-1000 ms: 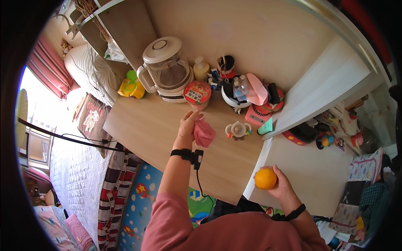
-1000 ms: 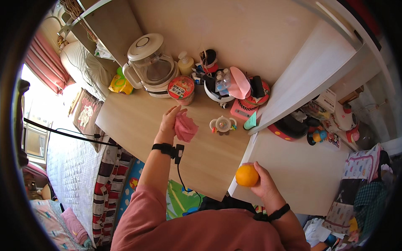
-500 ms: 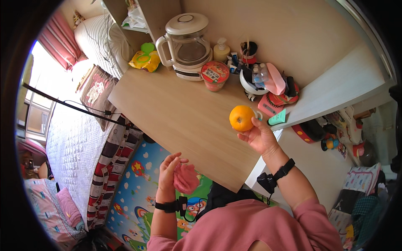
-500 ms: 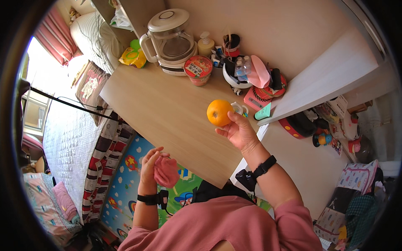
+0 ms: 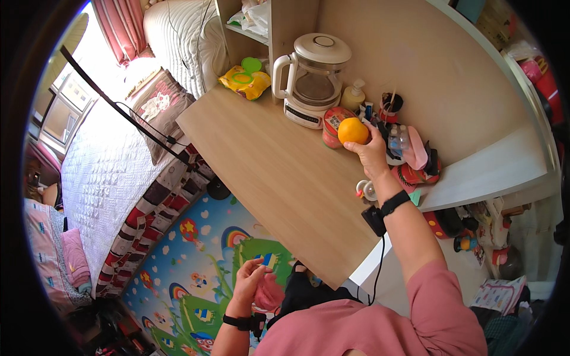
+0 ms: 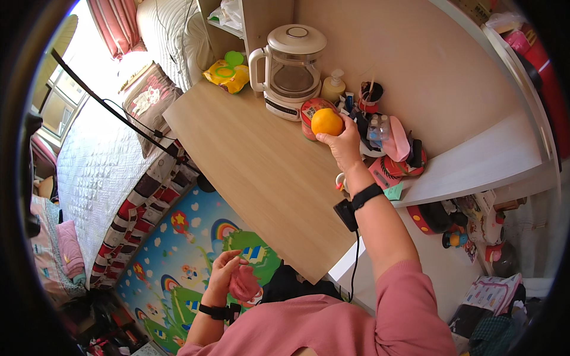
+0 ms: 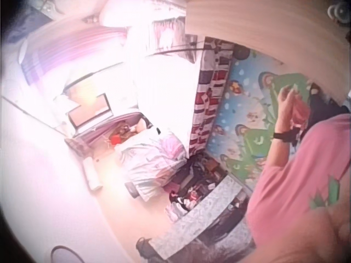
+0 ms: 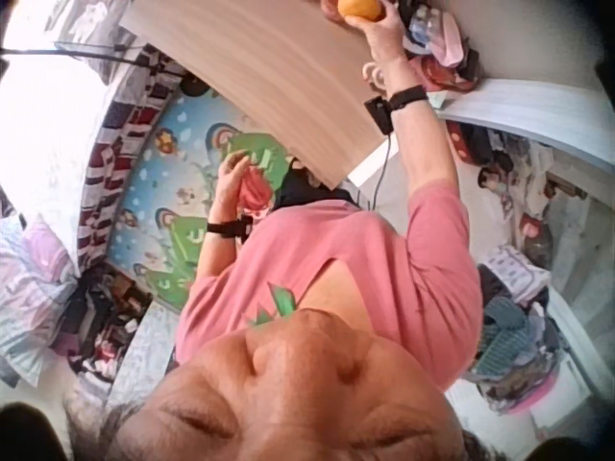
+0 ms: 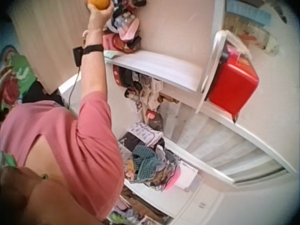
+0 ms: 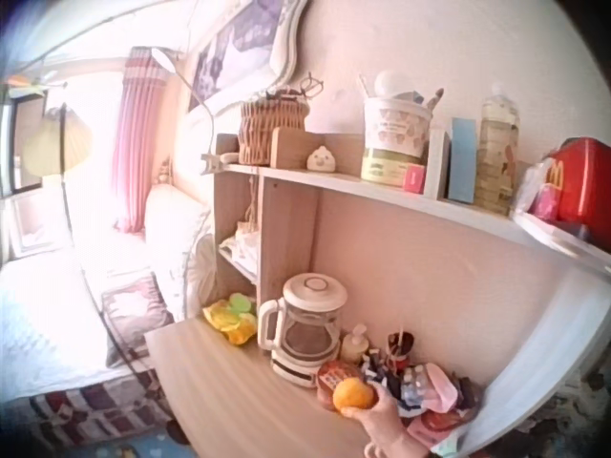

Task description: The person wipes a white tabletop and adjacent shelf surfaces with a pink cloth. They move several small items aside, including a blue box and a card, then continue wiping the surfaces. The person also picks up a small round container and an orange fruit before placing them back on the table.

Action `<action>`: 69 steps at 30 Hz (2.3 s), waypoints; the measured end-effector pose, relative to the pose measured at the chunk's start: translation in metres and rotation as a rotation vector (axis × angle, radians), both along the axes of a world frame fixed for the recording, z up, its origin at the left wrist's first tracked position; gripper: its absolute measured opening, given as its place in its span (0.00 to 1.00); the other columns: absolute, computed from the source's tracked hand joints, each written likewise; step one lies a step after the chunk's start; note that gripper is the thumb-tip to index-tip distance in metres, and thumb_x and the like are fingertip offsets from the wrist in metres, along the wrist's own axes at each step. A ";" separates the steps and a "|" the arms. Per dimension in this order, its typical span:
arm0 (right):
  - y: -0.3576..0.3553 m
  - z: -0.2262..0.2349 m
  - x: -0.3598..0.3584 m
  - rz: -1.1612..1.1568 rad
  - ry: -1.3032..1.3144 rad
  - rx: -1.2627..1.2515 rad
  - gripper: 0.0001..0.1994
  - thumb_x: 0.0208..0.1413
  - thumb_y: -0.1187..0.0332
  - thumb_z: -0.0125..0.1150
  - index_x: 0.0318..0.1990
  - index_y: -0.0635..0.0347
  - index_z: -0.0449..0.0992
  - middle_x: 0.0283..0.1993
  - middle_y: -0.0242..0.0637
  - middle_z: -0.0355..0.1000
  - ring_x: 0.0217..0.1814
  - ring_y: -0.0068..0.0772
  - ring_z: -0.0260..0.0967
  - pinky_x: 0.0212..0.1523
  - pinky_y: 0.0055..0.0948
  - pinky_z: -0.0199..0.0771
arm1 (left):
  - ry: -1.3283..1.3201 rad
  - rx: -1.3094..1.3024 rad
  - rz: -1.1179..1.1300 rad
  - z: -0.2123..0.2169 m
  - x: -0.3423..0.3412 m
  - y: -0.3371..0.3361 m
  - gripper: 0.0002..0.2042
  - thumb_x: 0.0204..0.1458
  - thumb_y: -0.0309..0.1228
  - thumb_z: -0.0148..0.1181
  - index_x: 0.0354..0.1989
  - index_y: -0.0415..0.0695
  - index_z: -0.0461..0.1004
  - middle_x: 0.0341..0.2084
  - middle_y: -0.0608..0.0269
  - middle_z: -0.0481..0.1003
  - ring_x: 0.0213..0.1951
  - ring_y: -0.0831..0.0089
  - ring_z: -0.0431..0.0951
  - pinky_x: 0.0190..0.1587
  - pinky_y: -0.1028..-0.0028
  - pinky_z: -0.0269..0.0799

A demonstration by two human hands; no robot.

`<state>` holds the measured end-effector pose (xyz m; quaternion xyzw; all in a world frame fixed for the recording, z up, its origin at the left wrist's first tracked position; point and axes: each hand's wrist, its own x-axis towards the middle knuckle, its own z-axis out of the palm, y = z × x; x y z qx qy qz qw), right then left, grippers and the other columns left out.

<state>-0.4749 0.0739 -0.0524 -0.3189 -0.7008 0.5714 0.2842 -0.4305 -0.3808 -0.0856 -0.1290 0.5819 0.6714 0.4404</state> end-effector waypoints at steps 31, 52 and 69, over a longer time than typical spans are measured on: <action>-0.096 0.086 0.073 0.406 0.239 0.549 0.36 0.36 0.90 0.64 0.56 0.54 0.64 0.64 0.39 0.56 0.70 0.40 0.56 0.69 0.37 0.60 | 0.292 -0.061 -0.220 -0.009 0.011 -0.016 0.19 0.55 0.24 0.64 0.54 0.33 0.69 0.35 0.60 0.79 0.36 0.77 0.79 0.40 0.77 0.74; -0.125 0.069 0.276 0.147 0.050 0.028 0.41 0.44 0.64 0.79 0.66 0.61 0.63 0.66 0.43 0.65 0.65 0.33 0.65 0.66 0.35 0.64 | 0.350 0.608 -0.618 0.083 0.076 0.232 0.40 0.44 0.25 0.76 0.67 0.38 0.59 0.54 0.59 0.72 0.56 0.71 0.72 0.59 0.69 0.70; -0.123 0.054 0.544 -0.171 0.161 -0.365 0.13 0.57 0.72 0.64 0.49 0.64 0.74 0.44 0.33 0.75 0.48 0.19 0.70 0.51 0.25 0.72 | 0.038 0.676 -0.597 0.100 0.324 0.291 0.31 0.54 0.46 0.66 0.60 0.39 0.65 0.52 0.53 0.73 0.53 0.60 0.76 0.57 0.59 0.72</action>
